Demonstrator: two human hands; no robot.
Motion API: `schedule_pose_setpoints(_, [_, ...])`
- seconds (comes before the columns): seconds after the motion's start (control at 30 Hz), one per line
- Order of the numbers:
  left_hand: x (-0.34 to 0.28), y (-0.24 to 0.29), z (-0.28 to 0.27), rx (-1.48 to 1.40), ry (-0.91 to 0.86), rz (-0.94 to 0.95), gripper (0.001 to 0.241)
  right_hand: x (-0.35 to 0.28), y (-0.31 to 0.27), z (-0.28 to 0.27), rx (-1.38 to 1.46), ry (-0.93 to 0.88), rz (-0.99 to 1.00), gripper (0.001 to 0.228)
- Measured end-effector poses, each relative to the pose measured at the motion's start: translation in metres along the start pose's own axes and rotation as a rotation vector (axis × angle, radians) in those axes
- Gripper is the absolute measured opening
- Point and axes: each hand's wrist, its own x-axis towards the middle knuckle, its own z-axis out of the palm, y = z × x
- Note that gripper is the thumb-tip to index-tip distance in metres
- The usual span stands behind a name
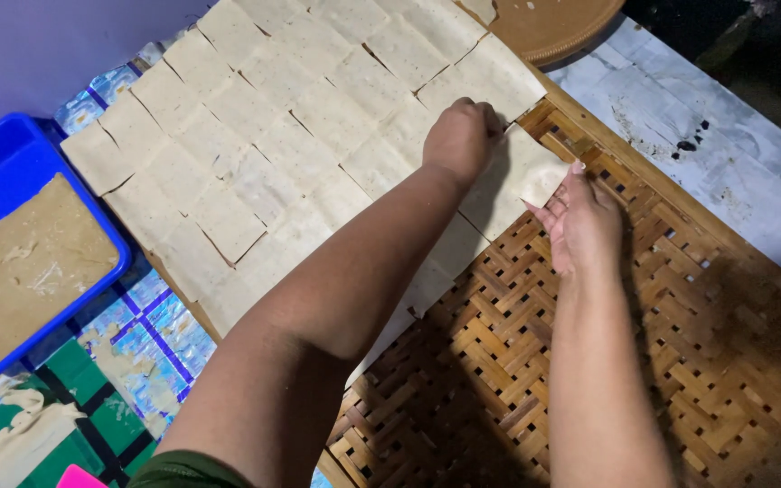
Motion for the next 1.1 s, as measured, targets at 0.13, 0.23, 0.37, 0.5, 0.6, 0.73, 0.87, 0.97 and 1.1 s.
schedule_pose_setpoints(0.13, [-0.005,0.006,-0.009,0.070,0.003,0.094,0.010,-0.004,-0.006,0.007,-0.015,-0.014,-0.005,0.044])
schedule_pose_setpoints(0.23, [-0.016,0.012,-0.020,0.022,0.018,0.136,0.013,-0.003,-0.007,0.010,0.000,-0.041,-0.034,0.040])
schedule_pose_setpoints(0.37, [-0.006,0.003,-0.013,-0.066,0.133,0.201,0.012,-0.008,-0.020,0.023,0.028,-0.013,-0.018,0.033])
schedule_pose_setpoints(0.5, [0.002,0.003,-0.013,-0.090,0.188,0.184,0.009,-0.017,-0.030,0.030,-0.058,0.039,0.008,0.033])
schedule_pose_setpoints(0.6, [0.006,-0.005,-0.005,-0.033,0.088,0.151,0.012,-0.012,-0.022,0.027,-0.149,0.164,0.067,0.036])
schedule_pose_setpoints(0.73, [0.000,-0.001,-0.008,-0.002,0.114,0.210,0.014,-0.003,-0.009,0.015,-0.145,0.132,0.051,0.042])
schedule_pose_setpoints(0.87, [0.005,-0.005,-0.007,0.026,0.067,0.122,0.015,-0.014,-0.018,0.018,-0.194,0.118,0.068,0.046])
schedule_pose_setpoints(0.97, [-0.002,0.007,-0.020,-0.014,0.038,0.078,0.018,-0.028,-0.027,0.021,-0.218,0.137,0.100,0.044])
schedule_pose_setpoints(1.1, [-0.010,0.013,-0.027,-0.050,0.030,0.019,0.019,-0.048,-0.030,0.019,-0.214,0.154,0.161,0.045])
